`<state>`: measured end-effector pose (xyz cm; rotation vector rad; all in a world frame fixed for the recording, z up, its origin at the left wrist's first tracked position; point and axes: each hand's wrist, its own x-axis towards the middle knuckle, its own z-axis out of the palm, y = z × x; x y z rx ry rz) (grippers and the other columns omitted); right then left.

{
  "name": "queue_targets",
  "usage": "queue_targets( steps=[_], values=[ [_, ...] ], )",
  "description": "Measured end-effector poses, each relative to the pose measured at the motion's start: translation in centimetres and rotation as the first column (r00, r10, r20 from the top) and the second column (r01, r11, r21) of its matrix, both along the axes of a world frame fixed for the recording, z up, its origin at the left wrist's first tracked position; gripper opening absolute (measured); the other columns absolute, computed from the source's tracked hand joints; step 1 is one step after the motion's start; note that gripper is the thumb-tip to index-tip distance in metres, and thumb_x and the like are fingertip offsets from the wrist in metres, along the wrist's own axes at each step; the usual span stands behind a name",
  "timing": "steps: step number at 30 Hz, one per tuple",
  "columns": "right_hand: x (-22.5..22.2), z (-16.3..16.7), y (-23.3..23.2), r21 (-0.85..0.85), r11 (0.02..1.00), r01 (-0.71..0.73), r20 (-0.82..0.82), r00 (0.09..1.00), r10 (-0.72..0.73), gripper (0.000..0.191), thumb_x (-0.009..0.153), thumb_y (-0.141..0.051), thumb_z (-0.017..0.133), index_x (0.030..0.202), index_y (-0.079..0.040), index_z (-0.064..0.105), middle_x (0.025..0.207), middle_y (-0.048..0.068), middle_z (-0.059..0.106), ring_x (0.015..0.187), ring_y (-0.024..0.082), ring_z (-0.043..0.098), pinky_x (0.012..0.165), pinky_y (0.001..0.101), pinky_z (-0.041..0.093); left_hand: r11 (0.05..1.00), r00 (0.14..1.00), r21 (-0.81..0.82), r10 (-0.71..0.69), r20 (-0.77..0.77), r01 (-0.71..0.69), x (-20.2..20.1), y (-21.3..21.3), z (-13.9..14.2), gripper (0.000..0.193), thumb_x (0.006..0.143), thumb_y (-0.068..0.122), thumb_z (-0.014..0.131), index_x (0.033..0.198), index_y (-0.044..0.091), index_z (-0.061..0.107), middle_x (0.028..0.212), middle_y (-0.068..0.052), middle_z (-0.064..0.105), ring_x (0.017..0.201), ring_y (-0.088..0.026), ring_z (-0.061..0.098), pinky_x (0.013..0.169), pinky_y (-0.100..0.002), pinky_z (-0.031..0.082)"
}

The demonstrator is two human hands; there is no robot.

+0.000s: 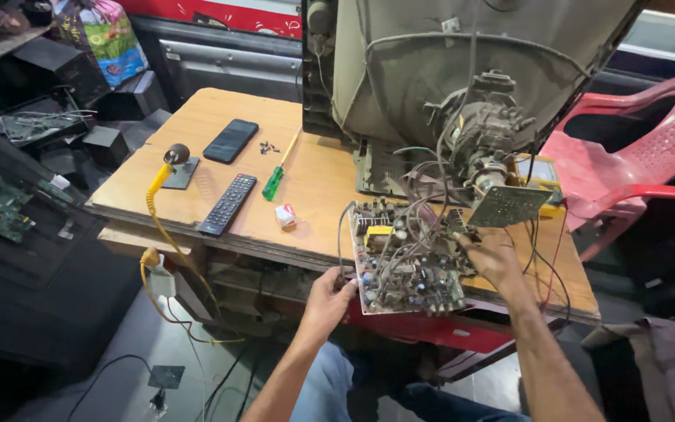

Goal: The person repairs a CRT television on a workbench. They handle the TV's internal circuit boards and wiring, remove and reposition a small circuit board, then use a multimeter with probes to test components on the board while holding a soldering iron.

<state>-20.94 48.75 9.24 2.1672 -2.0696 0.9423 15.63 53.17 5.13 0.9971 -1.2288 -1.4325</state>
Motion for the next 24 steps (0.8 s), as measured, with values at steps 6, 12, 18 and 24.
queue_targets(
  steps=[6, 12, 18, 24],
  values=[
    [-1.1, -1.8, 0.0, -0.288, 0.945, -0.153, -0.289, 0.955, 0.066, 0.022, 0.091, -0.026, 0.077, 0.093, -0.005, 0.075, 0.093, 0.019, 0.074, 0.086, 0.038, 0.068, 0.077, 0.0465, 0.049, 0.999, 0.998, 0.032, -0.008, 0.07, 0.006, -0.5, 0.0, 1.3, 0.017, 0.096, 0.01, 0.066, 0.109, 0.004, 0.075, 0.072, -0.001, 0.065, 0.05, -0.007, 0.048, 0.043, -0.026, 0.04],
    [1.5, -0.2, 2.3, -0.375, 0.866, -0.331, 0.501, 0.713, 0.49, 0.027, 0.095, -0.027, 0.075, 0.107, -0.004, 0.067, 0.108, 0.015, 0.06, 0.105, 0.023, 0.064, 0.096, 0.0425, 0.051, 0.981, 0.999, -0.192, 0.008, -0.033, -0.014, -1.4, -1.1, 0.2, 0.018, 0.095, 0.0, 0.064, 0.109, -0.001, 0.074, 0.09, 0.001, 0.074, 0.083, -0.005, 0.062, 0.077, -0.023, 0.051],
    [4.1, 1.6, 3.5, -0.065, 0.962, 0.264, 0.396, 0.892, -0.218, 0.03, 0.094, -0.02, 0.074, 0.118, -0.001, 0.071, 0.086, 0.015, 0.073, 0.068, 0.019, 0.063, 0.064, 0.0352, 0.05, 0.971, 0.998, -0.241, 0.01, 0.06, 0.004, -1.7, -2.2, 1.1, 0.019, 0.095, 0.001, 0.063, 0.11, 0.0, 0.074, 0.089, -0.001, 0.075, 0.081, -0.006, 0.062, 0.076, -0.024, 0.052],
    [2.0, 0.2, 2.6, -0.044, 0.948, 0.317, 0.443, 0.856, -0.266, 0.024, 0.097, -0.02, 0.075, 0.11, 0.0, 0.072, 0.082, 0.014, 0.073, 0.068, 0.018, 0.06, 0.063, 0.0367, 0.048, 0.962, 0.986, -0.273, 0.043, 0.162, 0.003, -2.6, -3.9, 2.6, 0.018, 0.098, 0.007, 0.064, 0.111, 0.002, 0.075, 0.076, 0.0, 0.066, 0.068, -0.007, 0.053, 0.062, -0.026, 0.047]
  ],
)
